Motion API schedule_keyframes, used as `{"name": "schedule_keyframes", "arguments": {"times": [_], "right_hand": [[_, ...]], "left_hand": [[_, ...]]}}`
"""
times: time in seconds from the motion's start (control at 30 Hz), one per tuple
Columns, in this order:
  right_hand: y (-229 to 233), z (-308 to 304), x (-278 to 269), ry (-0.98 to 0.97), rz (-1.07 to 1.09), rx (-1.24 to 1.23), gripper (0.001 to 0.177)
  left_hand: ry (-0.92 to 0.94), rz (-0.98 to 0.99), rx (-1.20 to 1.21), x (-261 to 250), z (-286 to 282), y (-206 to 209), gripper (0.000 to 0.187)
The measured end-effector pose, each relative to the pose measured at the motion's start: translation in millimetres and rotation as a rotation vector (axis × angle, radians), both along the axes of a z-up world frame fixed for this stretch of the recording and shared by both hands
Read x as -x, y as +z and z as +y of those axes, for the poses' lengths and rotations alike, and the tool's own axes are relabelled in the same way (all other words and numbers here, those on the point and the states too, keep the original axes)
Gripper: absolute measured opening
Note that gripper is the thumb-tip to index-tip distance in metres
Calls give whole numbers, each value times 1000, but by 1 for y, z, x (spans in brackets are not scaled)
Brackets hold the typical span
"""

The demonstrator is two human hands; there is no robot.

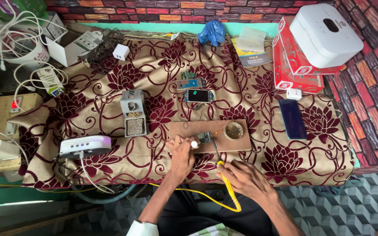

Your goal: The person uses a soldering iron and solder wire to attach components to a small circuit board. They repeatedly dip the iron into a flux container and apply solder to specific points on the board while holding it steady with the other hand.

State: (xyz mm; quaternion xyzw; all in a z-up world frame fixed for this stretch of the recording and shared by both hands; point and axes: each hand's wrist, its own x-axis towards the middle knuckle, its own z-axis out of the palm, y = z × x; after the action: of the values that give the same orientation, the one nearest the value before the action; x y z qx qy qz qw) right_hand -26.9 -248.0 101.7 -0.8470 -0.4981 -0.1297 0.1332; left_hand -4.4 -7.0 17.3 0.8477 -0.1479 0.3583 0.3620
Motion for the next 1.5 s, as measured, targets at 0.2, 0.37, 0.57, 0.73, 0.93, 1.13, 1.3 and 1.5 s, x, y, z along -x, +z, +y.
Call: {"name": "schedule_keyframes", "arguments": {"times": [0.2,0.37,0.57,0.73,0.93,1.13,1.3,1.5], "right_hand": [[-41,-23,0,108,-212,64,31],[-84,-40,11,-99,-177,-592,36],[-126,-28,-12,-498,148,-1636,45],[-134,-26,-38,-564,-2,-1565,55],[-125,-28,-37,-613,-261,-1215,52],[-86,-43,-12,-498,-326,-843,20],[-64,-34,2,-473,-250,-702,23],[-57,-29,-10,-344,-295,-586,35]], "left_hand": [[24,67,16,0,0,-2,35],[-21,23,52,1,2,9,34],[-45,68,140,2,3,8,35],[13,51,117,-3,2,1,30],[63,47,65,-3,0,-11,32],[50,41,-14,-4,0,-9,33],[-8,21,-46,3,2,-3,44],[6,-4,-59,2,-1,2,42]]}}
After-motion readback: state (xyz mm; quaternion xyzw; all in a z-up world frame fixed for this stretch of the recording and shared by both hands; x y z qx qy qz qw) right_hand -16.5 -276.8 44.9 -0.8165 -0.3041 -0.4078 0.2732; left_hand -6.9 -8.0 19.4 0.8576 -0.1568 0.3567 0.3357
